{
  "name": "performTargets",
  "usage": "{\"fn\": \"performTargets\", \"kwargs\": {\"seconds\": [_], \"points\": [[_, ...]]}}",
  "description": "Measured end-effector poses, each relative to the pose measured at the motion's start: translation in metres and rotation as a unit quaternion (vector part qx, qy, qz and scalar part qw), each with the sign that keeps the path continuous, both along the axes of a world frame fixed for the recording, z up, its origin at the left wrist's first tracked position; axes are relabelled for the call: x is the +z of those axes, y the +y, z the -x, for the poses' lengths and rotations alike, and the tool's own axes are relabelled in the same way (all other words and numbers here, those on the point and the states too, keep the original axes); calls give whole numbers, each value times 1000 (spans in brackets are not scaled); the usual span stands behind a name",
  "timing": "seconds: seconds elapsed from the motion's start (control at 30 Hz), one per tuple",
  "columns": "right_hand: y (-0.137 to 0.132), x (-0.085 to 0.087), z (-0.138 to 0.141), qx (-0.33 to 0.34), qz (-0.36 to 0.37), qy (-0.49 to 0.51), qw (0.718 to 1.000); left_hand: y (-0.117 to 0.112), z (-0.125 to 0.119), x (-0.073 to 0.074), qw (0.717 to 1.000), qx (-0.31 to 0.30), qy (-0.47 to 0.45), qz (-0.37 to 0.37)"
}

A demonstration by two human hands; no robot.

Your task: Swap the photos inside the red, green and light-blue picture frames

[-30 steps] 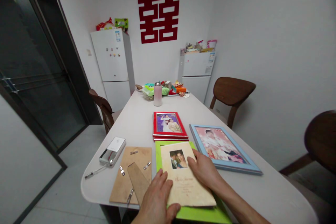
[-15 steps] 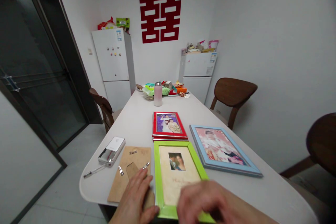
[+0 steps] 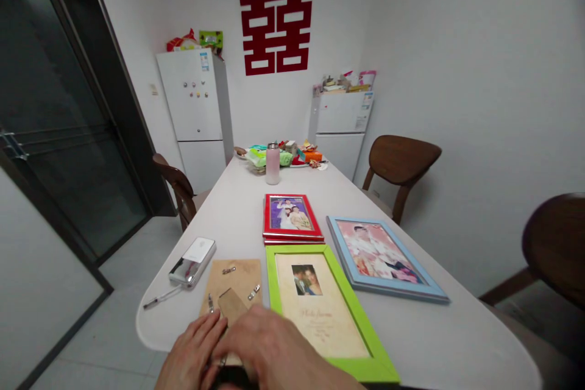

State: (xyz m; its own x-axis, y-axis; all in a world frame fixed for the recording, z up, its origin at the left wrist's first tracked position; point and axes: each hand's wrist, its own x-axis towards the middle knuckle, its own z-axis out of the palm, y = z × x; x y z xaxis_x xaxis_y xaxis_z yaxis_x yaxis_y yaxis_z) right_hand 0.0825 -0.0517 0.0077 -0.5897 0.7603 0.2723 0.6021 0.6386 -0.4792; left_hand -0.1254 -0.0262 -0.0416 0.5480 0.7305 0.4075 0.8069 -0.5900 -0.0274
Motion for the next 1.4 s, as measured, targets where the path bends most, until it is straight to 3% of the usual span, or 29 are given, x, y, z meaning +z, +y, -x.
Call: {"fn": "performTargets", "kwargs": {"seconds": [0.07,0.17,0.33,0.47,0.6,0.7,0.83,0.93,1.17,1.4], "points": [[26,19,8,-74,11,-24,997,-3,1,6,1000,-8,-7,-26],[42,18,13,-153,31,-48,987,-5,0,16,998,-17,-10,-58],[40,9,14,-168,54,12,984,-2,-10,32,995,-41,-8,-87],[35,28,-1,-162,78,73,981,-7,-27,53,992,-58,-11,-108],[25,50,-35,-171,68,93,978,-12,-55,68,989,-87,-1,-118],[20,49,-67,-180,82,81,977,-12,-85,65,990,-117,-11,-79],[21,30,-107,-205,108,44,972,-6,-124,46,989,-132,-57,27],[24,19,-122,-218,100,16,971,0,-139,30,989,-127,-64,44],[30,2,-126,-237,46,-55,969,17,-136,8,984,-163,-50,-42],[29,-4,-129,-241,0,-55,969,23,-134,20,980,-191,6,-48]]}}
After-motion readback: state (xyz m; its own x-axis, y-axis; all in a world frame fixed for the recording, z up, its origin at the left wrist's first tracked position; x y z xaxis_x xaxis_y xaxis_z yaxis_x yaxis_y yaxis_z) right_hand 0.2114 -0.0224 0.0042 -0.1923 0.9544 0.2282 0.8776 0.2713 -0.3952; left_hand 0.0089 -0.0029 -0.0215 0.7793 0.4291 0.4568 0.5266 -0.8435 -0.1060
